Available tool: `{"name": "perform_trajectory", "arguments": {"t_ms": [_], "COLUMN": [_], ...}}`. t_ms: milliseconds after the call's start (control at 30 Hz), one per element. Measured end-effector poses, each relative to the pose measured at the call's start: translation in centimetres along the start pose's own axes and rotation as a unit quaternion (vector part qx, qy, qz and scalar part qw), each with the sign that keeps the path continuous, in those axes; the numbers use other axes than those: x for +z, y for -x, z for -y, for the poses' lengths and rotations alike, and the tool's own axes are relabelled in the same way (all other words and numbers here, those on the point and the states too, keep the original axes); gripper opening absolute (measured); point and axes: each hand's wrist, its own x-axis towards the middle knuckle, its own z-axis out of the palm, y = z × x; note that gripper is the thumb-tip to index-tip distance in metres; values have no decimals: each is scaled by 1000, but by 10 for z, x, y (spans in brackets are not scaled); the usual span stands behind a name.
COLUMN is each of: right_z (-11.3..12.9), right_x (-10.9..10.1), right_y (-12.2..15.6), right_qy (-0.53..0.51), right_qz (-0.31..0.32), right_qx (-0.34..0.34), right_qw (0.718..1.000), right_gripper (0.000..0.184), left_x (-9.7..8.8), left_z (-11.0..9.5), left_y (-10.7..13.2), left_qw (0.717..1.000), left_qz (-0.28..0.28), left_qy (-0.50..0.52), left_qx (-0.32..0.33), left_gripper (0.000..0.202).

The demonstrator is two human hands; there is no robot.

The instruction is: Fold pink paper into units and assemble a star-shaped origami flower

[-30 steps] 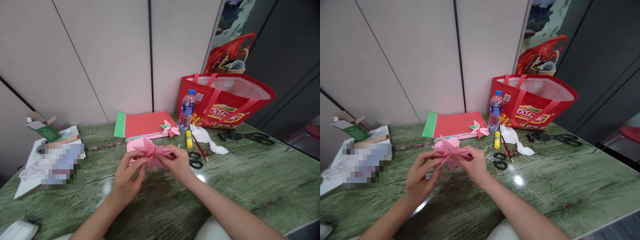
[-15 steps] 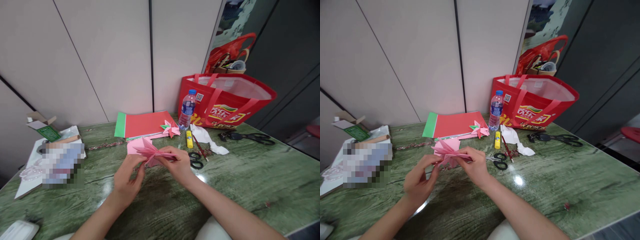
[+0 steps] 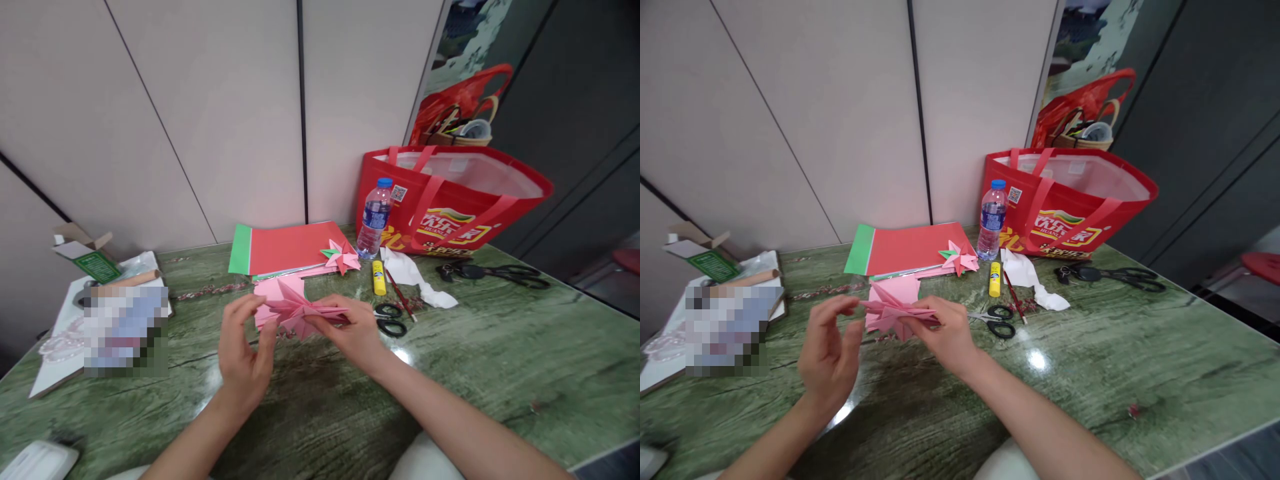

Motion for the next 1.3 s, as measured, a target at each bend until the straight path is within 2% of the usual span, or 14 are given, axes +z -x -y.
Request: {"name": "perform_trajectory", "arguments": {"t_ms": [67,167,233,300,433,500,567,633,767,900,1033,1100,1167,1300], "right_z": [0,-1,-3,-5,-7,-7,-6,-6,-9,-8,-1,2,2,-1], "right_x": [1,2,3,3,2,1,-1,-3,-7,-12,-14,-14,-14,-15], "right_y": [0,-1,-1,-2,-5,-6,-7,-9,-10,-8,-5,-4,-4,-4], "right_qy": [-19,-79,-119,-155,-221,-241,-239,-221,-170,-111,-64,-70,-83,-86], "right_qz": [25,72,96,114,141,153,161,162,155,135,119,124,126,122], "right_qx": [20,78,126,165,219,238,241,226,157,85,12,-36,-88,-196], "right_qw": [999,991,980,967,940,928,927,935,960,981,991,989,985,969], "right_gripper": [13,17,26,34,41,36,28,24,27,29,28,22,15,6], "left_x": [1,3,5,6,5,4,2,-1,-5,-9,-12,-13,-14,-17], "left_z": [3,3,1,-1,0,2,5,6,5,5,5,4,2,-3], "left_y": [0,-1,-2,-3,-6,-8,-10,-12,-16,-19,-19,-19,-21,-25], "left_qw": [1000,990,972,957,952,949,946,940,923,893,868,862,871,910], "left_qz": [-8,58,115,143,148,159,167,169,200,225,256,251,228,225], "left_qy": [23,70,96,108,117,123,127,136,171,236,263,283,289,251], "left_qx": [-20,-104,-180,-228,-241,-242,-249,-262,-280,-309,-333,-339,-324,-241], "left_gripper": [45,62,57,46,26,20,24,31,31,34,34,41,42,14]}}
